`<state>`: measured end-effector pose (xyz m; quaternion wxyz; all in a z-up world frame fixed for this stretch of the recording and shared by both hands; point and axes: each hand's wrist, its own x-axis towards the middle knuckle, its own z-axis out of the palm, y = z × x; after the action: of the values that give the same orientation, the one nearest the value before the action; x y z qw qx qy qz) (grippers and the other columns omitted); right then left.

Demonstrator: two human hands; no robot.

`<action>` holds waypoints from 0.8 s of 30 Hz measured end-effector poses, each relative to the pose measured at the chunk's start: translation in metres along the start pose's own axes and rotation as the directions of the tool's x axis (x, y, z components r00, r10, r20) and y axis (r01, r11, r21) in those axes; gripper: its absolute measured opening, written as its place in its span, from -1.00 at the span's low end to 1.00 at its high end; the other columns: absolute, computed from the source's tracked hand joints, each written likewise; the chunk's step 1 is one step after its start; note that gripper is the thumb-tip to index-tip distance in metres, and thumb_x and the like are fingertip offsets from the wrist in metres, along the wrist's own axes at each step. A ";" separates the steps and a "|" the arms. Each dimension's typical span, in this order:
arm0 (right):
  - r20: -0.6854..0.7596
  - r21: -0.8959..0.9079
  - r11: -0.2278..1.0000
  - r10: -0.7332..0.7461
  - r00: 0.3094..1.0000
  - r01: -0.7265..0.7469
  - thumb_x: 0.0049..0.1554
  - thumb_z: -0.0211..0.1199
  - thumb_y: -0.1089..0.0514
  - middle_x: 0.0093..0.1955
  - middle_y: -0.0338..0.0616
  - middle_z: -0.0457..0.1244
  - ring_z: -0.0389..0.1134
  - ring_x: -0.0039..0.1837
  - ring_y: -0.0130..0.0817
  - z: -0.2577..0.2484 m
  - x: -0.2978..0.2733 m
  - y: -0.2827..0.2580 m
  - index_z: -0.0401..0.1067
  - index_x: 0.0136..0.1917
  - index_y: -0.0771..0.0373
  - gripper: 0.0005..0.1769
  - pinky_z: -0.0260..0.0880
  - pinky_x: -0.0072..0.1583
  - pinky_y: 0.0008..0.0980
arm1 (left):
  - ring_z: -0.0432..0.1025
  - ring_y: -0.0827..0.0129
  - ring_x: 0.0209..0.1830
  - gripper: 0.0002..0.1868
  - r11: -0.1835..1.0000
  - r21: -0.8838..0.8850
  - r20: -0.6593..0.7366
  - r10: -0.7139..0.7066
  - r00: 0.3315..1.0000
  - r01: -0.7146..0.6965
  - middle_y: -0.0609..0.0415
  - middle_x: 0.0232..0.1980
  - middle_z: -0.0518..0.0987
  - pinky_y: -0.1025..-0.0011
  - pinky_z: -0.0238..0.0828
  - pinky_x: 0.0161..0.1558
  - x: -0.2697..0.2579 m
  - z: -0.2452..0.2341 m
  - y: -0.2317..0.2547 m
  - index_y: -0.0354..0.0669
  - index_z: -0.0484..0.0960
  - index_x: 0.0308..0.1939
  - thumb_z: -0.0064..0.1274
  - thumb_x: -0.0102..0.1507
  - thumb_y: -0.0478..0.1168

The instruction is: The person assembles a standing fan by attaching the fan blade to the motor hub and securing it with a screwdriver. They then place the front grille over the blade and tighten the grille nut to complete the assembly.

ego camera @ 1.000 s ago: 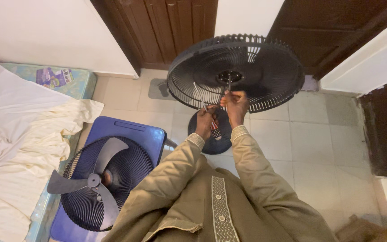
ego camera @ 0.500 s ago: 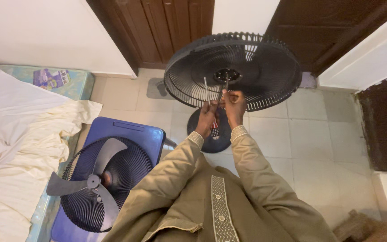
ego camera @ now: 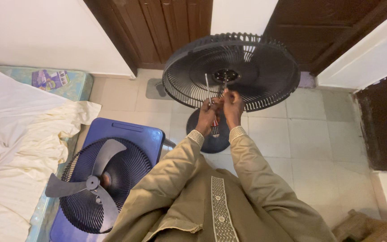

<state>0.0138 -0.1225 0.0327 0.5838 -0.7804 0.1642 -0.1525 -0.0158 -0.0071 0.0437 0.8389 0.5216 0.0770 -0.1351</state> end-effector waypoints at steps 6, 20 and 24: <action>0.037 0.106 0.993 -0.047 0.998 0.043 0.23 0.30 -0.05 -0.22 -0.14 0.44 0.46 -0.21 -0.42 0.004 0.003 0.005 0.41 -0.05 0.31 -0.65 0.45 -0.13 -0.43 | 0.27 0.58 -0.56 -0.86 0.999 0.024 -0.021 0.032 0.999 -0.031 0.20 -0.39 0.43 0.55 0.24 -0.57 0.000 -0.009 -0.015 -0.09 0.49 0.05 -0.10 0.43 -0.23; 0.186 0.482 0.873 -0.018 0.982 -0.075 0.33 0.13 0.12 -0.23 -0.02 0.36 0.43 -0.29 -0.35 0.010 0.002 0.016 0.30 0.04 0.35 -0.78 0.51 -0.22 -0.37 | 0.28 0.55 -0.54 -0.86 0.998 -0.040 -0.086 0.039 0.995 -0.043 0.21 -0.39 0.42 0.53 0.25 -0.55 -0.001 -0.022 -0.044 -0.07 0.47 0.04 -0.07 0.41 -0.21; 0.235 0.574 0.798 0.053 0.971 -0.182 0.41 -0.02 0.05 -0.30 -0.01 0.36 0.40 -0.36 -0.32 0.009 0.008 0.019 0.35 0.00 0.37 -0.68 0.47 -0.26 -0.38 | 0.27 0.56 -0.57 -0.87 0.999 0.032 -0.130 0.020 0.991 -0.016 0.23 -0.43 0.41 0.49 0.29 -0.57 -0.010 -0.026 -0.043 -0.06 0.48 0.00 -0.08 0.39 -0.20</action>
<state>0.0233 -0.1228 0.0125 0.8197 -0.5594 0.0955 -0.0774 -0.0383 -0.0005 -0.0017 0.8252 0.5427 0.1247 -0.0943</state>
